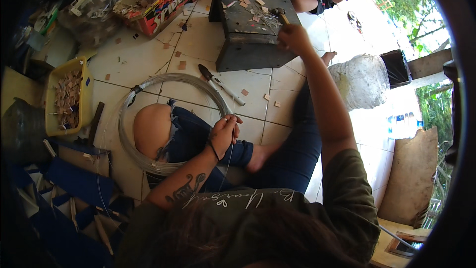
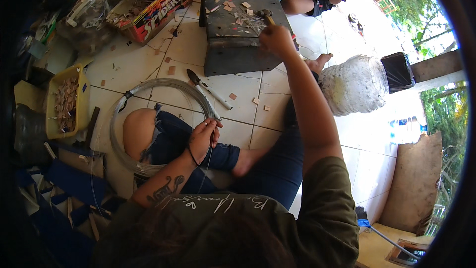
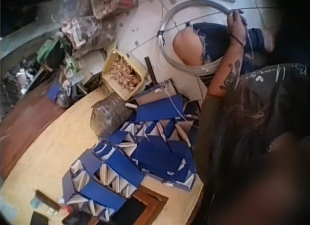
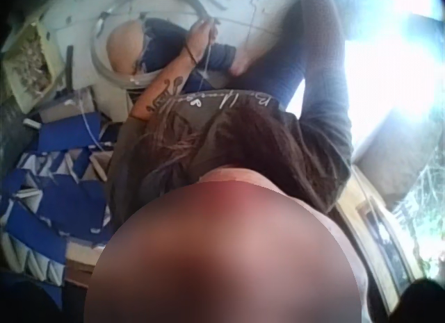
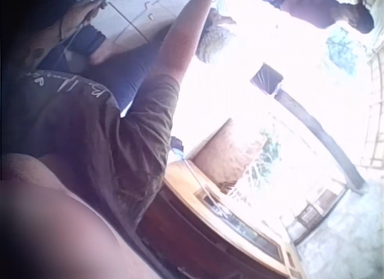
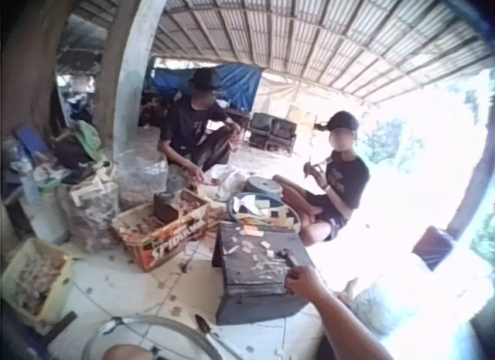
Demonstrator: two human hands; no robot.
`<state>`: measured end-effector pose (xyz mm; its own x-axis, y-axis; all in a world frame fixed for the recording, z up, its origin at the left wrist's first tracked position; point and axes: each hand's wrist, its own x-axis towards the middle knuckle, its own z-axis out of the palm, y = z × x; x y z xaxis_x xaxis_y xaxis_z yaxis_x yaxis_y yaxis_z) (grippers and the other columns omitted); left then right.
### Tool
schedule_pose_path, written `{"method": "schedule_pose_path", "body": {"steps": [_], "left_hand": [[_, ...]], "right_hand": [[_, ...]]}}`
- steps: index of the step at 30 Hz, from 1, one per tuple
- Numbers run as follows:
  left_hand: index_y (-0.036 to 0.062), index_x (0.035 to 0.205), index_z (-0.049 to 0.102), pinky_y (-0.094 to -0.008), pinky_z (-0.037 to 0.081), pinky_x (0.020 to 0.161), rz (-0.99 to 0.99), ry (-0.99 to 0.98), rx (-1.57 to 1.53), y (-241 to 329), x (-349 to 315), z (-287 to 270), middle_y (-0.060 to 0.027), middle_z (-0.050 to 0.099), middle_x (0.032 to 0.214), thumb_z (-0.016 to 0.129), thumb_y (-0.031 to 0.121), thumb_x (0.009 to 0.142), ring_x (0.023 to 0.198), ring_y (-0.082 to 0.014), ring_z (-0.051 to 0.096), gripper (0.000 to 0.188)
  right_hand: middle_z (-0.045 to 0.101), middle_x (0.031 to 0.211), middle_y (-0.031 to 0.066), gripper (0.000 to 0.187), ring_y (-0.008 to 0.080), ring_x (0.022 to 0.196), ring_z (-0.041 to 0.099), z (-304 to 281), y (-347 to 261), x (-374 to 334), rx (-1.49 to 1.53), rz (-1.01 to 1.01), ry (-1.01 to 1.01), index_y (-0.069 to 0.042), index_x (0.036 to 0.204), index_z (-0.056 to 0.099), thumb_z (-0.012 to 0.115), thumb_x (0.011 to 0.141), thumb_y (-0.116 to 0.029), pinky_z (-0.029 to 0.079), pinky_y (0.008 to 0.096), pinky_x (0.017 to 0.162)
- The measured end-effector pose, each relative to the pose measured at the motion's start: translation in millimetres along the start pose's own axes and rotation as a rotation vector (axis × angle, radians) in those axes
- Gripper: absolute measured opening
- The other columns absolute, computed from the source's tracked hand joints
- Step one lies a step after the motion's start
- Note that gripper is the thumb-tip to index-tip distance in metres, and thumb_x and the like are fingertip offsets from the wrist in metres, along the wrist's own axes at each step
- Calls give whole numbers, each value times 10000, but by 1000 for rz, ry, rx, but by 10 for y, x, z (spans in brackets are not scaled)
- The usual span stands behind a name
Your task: The person sits on the floor and repeatedly picks up small wooden pieces, inserts them into a thin wire, and secures them using pliers. The person continues this process, handling the wire and wooden pieces one at a time.
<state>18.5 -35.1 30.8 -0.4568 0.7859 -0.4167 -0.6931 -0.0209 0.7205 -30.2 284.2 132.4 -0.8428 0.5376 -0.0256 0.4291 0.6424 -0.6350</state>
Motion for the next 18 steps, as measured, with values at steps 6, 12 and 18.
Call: {"method": "schedule_pose_path", "body": {"steps": [6,12,18], "left_hand": [[25,864,495,-169,316,410,21,-24,-11,31,-23,-16,7,444,552,344,196,917,431,-56,384,234],[41,856,507,-157,328,425,27,-61,-45,46,-79,21,18,445,552,356,194,915,438,-42,382,223],[57,860,523,-158,330,422,16,-95,-43,25,-96,43,24,447,553,363,203,916,440,-36,382,224]], "right_hand": [[615,824,143,177,296,802,581,159,-75,305,-150,-176,486,-44,826,613,541,722,-167,453,379,708],[551,836,105,191,275,773,548,1042,355,-979,44,-343,391,-43,905,555,581,717,-65,437,370,653],[462,1091,138,555,301,1017,467,1740,496,-1579,-333,-226,-22,-58,1131,438,673,656,-223,398,365,836]]}}
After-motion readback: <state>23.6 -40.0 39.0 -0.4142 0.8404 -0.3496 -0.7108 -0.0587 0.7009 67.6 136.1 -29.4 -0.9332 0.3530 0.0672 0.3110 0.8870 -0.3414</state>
